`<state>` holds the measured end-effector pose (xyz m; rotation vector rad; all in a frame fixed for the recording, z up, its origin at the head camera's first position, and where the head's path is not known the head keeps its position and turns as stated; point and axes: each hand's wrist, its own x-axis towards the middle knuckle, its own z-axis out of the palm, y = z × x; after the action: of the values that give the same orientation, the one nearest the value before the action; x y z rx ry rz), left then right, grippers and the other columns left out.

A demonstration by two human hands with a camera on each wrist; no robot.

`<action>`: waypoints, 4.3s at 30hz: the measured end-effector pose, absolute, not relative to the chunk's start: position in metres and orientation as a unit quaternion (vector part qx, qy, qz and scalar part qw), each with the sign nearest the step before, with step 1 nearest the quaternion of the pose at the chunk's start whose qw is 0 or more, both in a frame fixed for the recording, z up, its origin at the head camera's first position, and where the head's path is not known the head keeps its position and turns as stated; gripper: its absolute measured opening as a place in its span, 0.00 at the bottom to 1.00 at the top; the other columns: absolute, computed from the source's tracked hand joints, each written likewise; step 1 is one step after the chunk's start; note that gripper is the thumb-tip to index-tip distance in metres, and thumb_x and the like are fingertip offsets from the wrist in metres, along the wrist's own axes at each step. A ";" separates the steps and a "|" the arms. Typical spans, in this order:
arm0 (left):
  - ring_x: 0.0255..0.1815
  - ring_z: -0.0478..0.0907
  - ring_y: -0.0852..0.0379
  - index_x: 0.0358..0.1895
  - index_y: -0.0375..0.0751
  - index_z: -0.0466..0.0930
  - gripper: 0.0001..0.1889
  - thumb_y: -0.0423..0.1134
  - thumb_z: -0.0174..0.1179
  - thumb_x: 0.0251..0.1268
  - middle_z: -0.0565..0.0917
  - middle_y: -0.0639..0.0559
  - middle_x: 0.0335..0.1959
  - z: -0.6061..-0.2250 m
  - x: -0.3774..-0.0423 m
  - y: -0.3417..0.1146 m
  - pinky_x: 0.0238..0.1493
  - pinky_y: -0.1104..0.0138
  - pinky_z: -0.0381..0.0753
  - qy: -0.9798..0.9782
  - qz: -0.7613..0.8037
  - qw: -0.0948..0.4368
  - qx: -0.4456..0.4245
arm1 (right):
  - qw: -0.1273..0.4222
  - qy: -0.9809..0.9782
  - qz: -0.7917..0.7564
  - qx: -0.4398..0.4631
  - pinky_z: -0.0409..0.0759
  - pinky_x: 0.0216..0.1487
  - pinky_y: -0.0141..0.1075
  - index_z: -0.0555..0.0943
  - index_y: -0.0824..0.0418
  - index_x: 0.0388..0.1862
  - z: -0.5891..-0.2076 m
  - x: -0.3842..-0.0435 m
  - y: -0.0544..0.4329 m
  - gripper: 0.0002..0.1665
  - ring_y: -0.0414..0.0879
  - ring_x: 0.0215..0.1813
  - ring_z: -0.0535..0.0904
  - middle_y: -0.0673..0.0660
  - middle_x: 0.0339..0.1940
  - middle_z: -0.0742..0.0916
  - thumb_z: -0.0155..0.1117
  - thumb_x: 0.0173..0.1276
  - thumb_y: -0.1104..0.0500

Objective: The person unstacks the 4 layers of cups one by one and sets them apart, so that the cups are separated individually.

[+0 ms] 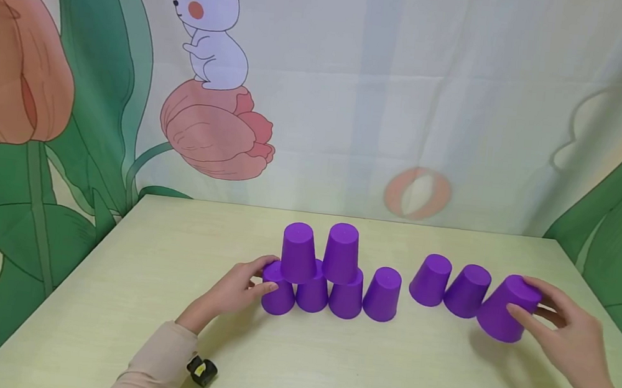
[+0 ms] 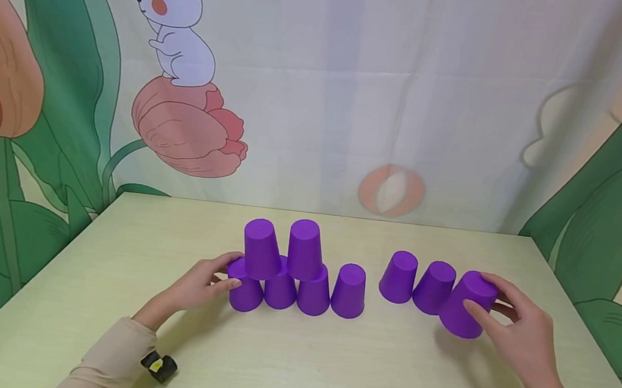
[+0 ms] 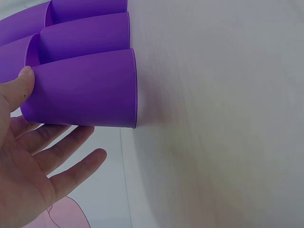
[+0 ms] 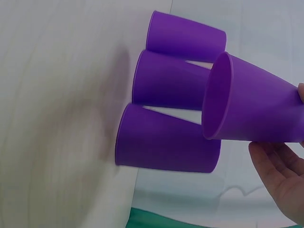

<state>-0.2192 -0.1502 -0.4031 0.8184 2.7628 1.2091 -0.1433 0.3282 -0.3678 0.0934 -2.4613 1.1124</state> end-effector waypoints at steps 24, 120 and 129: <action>0.47 0.76 0.49 0.60 0.36 0.66 0.22 0.39 0.55 0.64 0.79 0.45 0.48 -0.405 -0.221 -0.151 0.38 0.64 0.75 0.881 0.388 0.006 0.270 | 0.236 -0.839 0.491 -0.006 0.71 0.32 0.15 0.73 0.47 0.59 -0.366 -0.134 0.374 0.32 0.19 0.36 0.74 0.26 0.37 0.76 0.65 0.56 0.69; 0.46 0.77 0.48 0.60 0.35 0.66 0.23 0.41 0.54 0.65 0.79 0.43 0.48 -0.407 -0.222 -0.151 0.38 0.63 0.76 0.882 0.385 0.009 0.271 | 0.210 -0.893 0.390 0.072 0.66 0.41 0.13 0.68 0.66 0.61 -0.351 -0.152 0.301 0.33 0.18 0.44 0.67 0.59 0.53 0.78 0.66 0.59 0.58; 0.47 0.76 0.49 0.60 0.37 0.65 0.23 0.40 0.55 0.65 0.79 0.45 0.48 -0.407 -0.221 -0.151 0.39 0.63 0.76 0.882 0.390 0.011 0.263 | 0.202 -0.892 0.397 0.080 0.65 0.43 0.12 0.68 0.65 0.61 -0.349 -0.152 0.285 0.34 0.17 0.45 0.66 0.64 0.53 0.78 0.66 0.59 0.56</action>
<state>-0.2215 -0.1509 -0.4067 0.8196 2.7524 1.2167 -0.1525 0.2847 -0.3486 0.2220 -2.4894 1.1086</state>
